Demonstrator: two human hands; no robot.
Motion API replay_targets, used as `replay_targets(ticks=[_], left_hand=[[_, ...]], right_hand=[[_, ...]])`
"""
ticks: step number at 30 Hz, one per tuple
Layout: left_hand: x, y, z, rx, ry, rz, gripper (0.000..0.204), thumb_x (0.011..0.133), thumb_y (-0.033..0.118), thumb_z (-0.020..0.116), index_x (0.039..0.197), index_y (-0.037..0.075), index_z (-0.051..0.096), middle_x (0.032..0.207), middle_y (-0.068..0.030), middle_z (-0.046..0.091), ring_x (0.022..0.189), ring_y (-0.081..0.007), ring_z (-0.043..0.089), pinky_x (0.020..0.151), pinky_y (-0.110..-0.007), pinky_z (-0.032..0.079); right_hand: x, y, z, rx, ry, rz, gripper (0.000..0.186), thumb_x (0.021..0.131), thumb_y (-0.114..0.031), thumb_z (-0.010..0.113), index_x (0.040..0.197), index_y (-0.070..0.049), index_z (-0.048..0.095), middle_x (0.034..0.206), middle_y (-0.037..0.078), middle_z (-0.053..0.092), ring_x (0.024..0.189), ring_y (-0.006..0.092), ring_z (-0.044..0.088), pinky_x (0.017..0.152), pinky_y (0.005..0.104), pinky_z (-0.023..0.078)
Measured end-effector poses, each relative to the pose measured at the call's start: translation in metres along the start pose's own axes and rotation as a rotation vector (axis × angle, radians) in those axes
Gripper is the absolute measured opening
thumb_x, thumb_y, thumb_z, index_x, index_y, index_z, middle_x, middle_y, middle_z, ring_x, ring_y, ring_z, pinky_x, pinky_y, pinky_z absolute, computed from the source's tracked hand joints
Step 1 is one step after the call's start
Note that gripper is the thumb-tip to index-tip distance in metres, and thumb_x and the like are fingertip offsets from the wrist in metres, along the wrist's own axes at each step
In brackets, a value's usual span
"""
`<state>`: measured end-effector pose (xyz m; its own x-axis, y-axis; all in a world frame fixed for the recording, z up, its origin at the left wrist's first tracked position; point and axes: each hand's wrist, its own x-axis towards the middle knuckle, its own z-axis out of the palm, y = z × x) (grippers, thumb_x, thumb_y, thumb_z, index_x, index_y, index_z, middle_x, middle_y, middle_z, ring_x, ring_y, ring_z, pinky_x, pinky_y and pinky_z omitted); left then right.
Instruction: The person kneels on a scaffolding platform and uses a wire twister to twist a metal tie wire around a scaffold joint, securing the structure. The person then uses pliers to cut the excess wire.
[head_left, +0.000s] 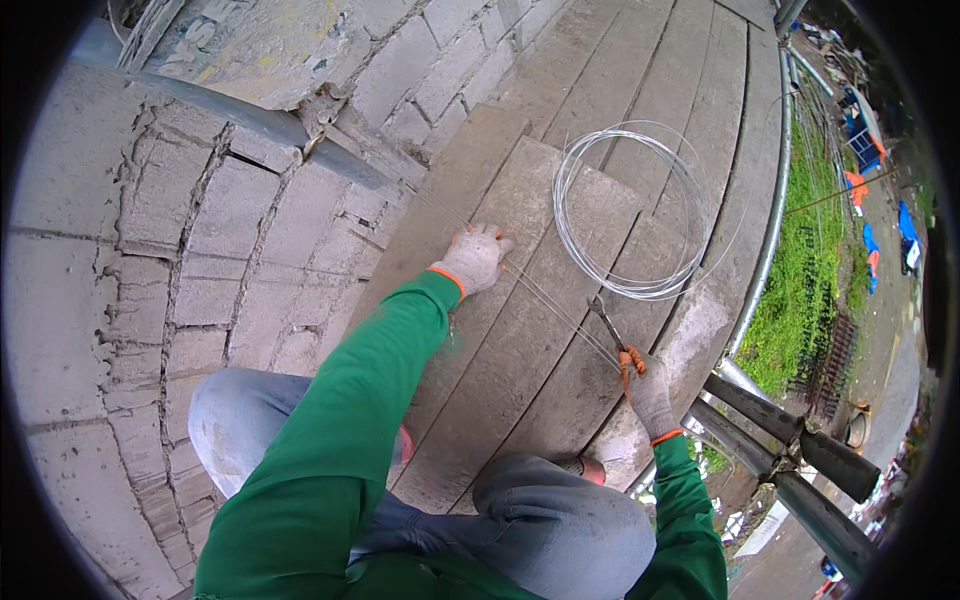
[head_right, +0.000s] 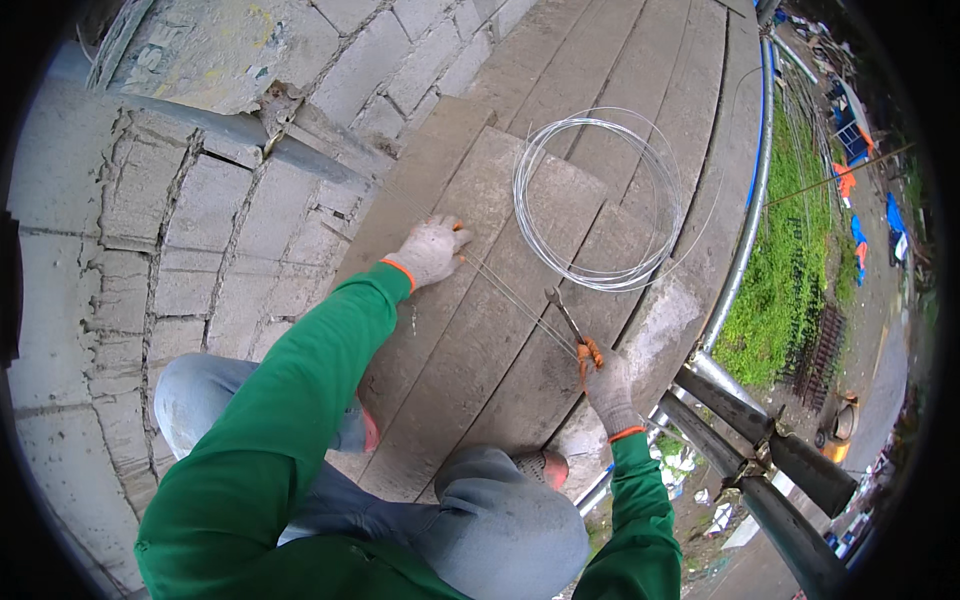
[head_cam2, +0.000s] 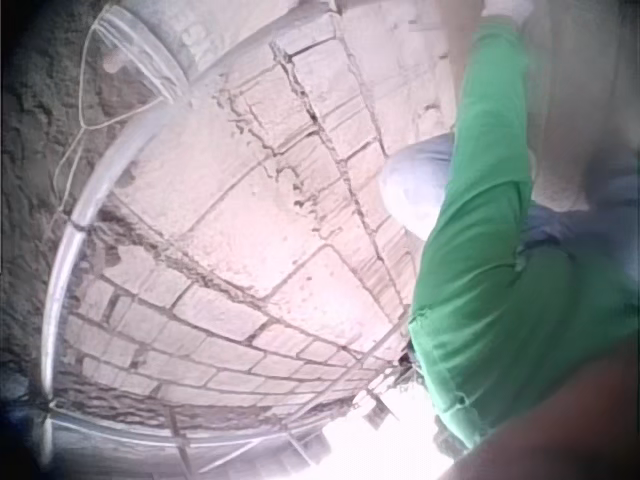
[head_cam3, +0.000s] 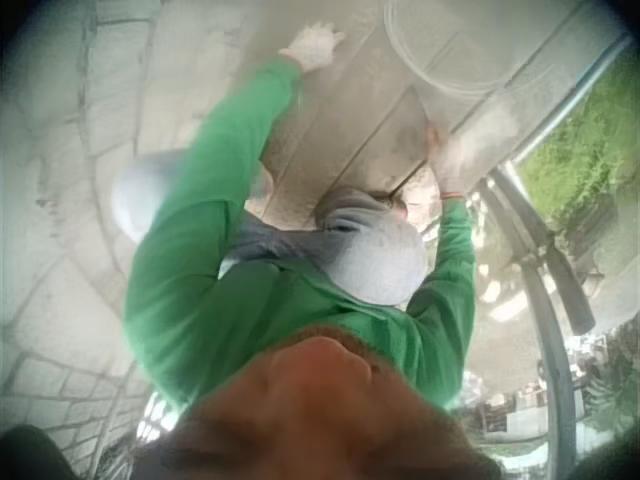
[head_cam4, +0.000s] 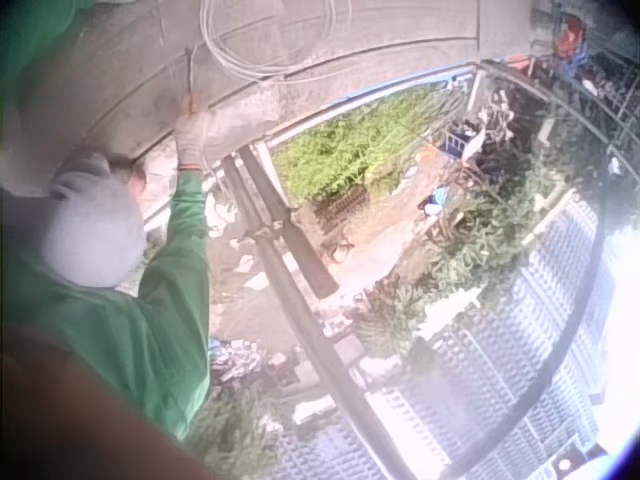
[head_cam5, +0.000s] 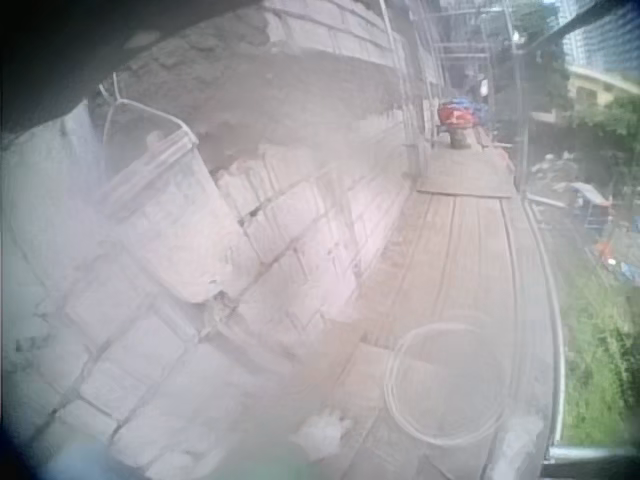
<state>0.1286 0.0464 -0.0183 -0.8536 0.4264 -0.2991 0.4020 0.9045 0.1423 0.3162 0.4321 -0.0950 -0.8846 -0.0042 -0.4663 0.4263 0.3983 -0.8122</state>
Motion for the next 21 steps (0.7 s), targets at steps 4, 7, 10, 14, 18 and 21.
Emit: replay_targets(ticks=[4, 7, 10, 14, 18, 21], left_hand=[[-0.005, -0.035, 0.016, -0.083, 0.109, 0.156, 0.036, 0.089, 0.03, 0.07, 0.123, 0.016, 0.068, 0.126, -0.0124, 0.059, 0.121, -0.0343, 0.057, 0.097, -0.052, 0.05], [0.011, 0.012, 0.019, -0.167, 0.116, 0.316, 0.035, 0.09, 0.029, 0.071, 0.121, 0.013, 0.069, 0.121, -0.0145, 0.062, 0.116, -0.0345, 0.059, 0.092, -0.051, 0.051], [0.017, 0.074, 0.028, -0.164, 0.043, 0.456, 0.029, 0.088, 0.029, 0.072, 0.112, 0.012, 0.07, 0.114, -0.0122, 0.063, 0.111, -0.0328, 0.061, 0.087, -0.051, 0.051], [0.025, 0.094, 0.052, -0.069, 0.021, 0.379, 0.024, 0.087, 0.032, 0.071, 0.103, 0.013, 0.071, 0.104, -0.0102, 0.064, 0.102, -0.0314, 0.064, 0.078, -0.05, 0.052], [0.031, 0.092, 0.055, 0.079, -0.081, 0.398, 0.025, 0.088, 0.034, 0.068, 0.101, 0.013, 0.072, 0.1, -0.0092, 0.065, 0.099, -0.0297, 0.066, 0.071, -0.05, 0.052], [0.027, 0.108, 0.051, 0.152, -0.086, 0.423, 0.027, 0.088, 0.033, 0.068, 0.102, 0.01, 0.071, 0.104, -0.0098, 0.066, 0.1, -0.0289, 0.066, 0.073, -0.05, 0.052]], right_hand=[[0.011, -0.049, -0.014, -0.493, -0.064, 0.018, 0.034, 0.1, -0.039, 0.06, 0.124, -0.017, 0.073, 0.091, 0.017, 0.073, 0.078, 0.0324, 0.07, 0.07, 0.0434, 0.055], [0.007, -0.114, -0.039, -0.771, -0.156, 0.056, 0.033, 0.097, -0.041, 0.062, 0.12, -0.022, 0.075, 0.096, 0.018, 0.072, 0.085, 0.0367, 0.07, 0.075, 0.0471, 0.056], [0.007, -0.139, -0.068, -0.884, -0.204, -0.026, 0.031, 0.095, -0.039, 0.065, 0.119, -0.022, 0.075, 0.095, 0.014, 0.074, 0.087, 0.0343, 0.071, 0.077, 0.0461, 0.057], [0.014, -0.179, -0.077, -1.008, -0.299, -0.019, 0.032, 0.093, -0.036, 0.066, 0.121, -0.021, 0.074, 0.096, 0.011, 0.075, 0.09, 0.0321, 0.071, 0.08, 0.0456, 0.057], [0.021, -0.181, -0.065, -0.916, -0.333, 0.032, 0.032, 0.092, -0.033, 0.067, 0.121, -0.02, 0.073, 0.095, 0.01, 0.075, 0.091, 0.0312, 0.072, 0.081, 0.0451, 0.057], [0.023, -0.156, -0.061, -0.953, -0.309, -0.141, 0.033, 0.092, -0.029, 0.069, 0.12, -0.013, 0.074, 0.097, 0.01, 0.076, 0.084, 0.0274, 0.073, 0.076, 0.0399, 0.058]])
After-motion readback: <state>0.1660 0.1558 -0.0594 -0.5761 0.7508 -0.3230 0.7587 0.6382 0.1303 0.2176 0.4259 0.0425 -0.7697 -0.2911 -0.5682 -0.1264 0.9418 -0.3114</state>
